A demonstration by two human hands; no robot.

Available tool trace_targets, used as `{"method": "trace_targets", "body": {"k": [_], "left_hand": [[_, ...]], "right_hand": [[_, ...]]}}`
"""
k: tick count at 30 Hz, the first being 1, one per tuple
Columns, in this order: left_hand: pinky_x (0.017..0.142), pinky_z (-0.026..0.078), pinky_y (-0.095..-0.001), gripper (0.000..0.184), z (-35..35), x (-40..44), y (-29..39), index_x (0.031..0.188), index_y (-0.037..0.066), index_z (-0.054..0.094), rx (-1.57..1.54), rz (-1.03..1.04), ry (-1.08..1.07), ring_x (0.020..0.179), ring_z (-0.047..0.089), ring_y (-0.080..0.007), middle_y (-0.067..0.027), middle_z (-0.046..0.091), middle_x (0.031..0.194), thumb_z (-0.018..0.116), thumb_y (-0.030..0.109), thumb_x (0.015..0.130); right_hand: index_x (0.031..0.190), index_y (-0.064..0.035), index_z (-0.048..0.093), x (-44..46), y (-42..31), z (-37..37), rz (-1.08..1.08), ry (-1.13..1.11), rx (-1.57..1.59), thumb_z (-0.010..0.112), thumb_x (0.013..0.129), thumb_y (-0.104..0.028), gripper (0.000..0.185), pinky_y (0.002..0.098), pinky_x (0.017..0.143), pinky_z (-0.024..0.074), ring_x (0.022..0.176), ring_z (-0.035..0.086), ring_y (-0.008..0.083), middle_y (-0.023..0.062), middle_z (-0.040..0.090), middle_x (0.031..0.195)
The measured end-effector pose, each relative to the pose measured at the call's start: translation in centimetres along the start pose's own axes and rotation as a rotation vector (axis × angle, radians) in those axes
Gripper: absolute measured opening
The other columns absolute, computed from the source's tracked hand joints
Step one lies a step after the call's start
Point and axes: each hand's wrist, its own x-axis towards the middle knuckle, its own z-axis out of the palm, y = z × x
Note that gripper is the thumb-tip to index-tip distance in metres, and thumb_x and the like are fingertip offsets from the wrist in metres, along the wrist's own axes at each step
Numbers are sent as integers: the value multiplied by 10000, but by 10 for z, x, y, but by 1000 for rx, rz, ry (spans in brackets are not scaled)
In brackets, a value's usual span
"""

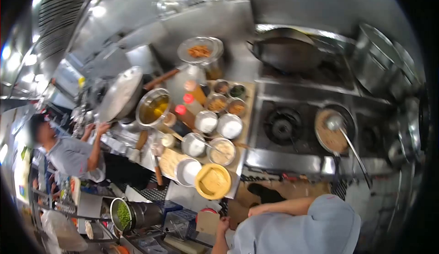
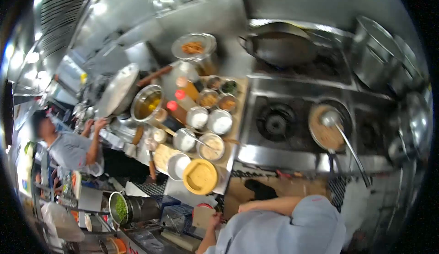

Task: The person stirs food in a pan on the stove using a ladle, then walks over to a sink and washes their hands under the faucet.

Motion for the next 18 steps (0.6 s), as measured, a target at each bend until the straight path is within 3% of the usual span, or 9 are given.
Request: {"method": "trace_targets", "body": {"k": [1,2,4,5,10,12,14,16,18], "left_hand": [[519,490,-291,303,-5,-11,7,887,12,626,-160,2,-46,577,611,-149,-91,662,751,607,311,847],[519,490,-291,303,-7,-22,5,887,12,626,-154,1,-96,577,611,-149,-91,662,751,607,311,847],[480,478,-302,266,-9,-28,6,917,32,607,64,-139,-145,570,614,-156,-69,656,724,586,293,865],[480,478,-302,266,-7,-34,9,917,32,607,76,-119,-168,570,614,-156,-69,656,724,586,293,865],[467,465,-300,208,17,-70,-3,915,55,598,140,-397,-241,586,624,-155,-65,662,746,565,256,870],[476,466,-311,246,31,-78,-6,882,37,605,291,-287,-261,595,629,-169,-84,660,744,574,279,854],[492,467,-334,328,42,-74,-17,816,1,620,538,-68,-246,614,638,-197,-124,655,741,592,327,821],[502,469,-348,392,55,-69,-11,764,-30,614,405,-57,-259,576,621,-207,-154,632,708,595,359,802],[464,465,-336,331,68,-73,22,793,-28,611,398,28,-363,529,598,-196,-155,628,697,578,299,826]], "right_hand": [[888,-25,664,-7,6,20,-46,96,121,582,788,-295,299,365,690,474,735,620,201,121,677,824],[888,-25,664,-22,7,36,-12,120,148,582,788,-295,299,365,690,474,735,620,201,121,677,824],[876,-21,665,-50,-5,54,-38,426,50,580,784,-293,300,386,659,470,711,622,223,135,670,805],[874,-29,669,-61,-18,44,20,301,24,578,793,-310,306,382,644,463,701,619,235,140,662,789],[852,-32,662,-115,-34,52,112,409,80,561,847,-320,306,355,650,461,705,615,219,124,659,765],[902,-41,658,-144,-49,60,-1,713,219,566,857,-312,289,350,659,467,723,615,206,111,665,799],[1015,-65,633,-178,-58,62,57,816,188,539,883,-356,334,332,732,478,818,628,200,108,665,906],[1052,-70,619,-219,-70,63,104,884,175,565,874,-326,317,319,711,485,793,635,193,95,665,926],[992,-64,644,-262,-75,66,87,1094,455,572,861,-286,268,329,680,492,736,635,233,99,670,855]]}}
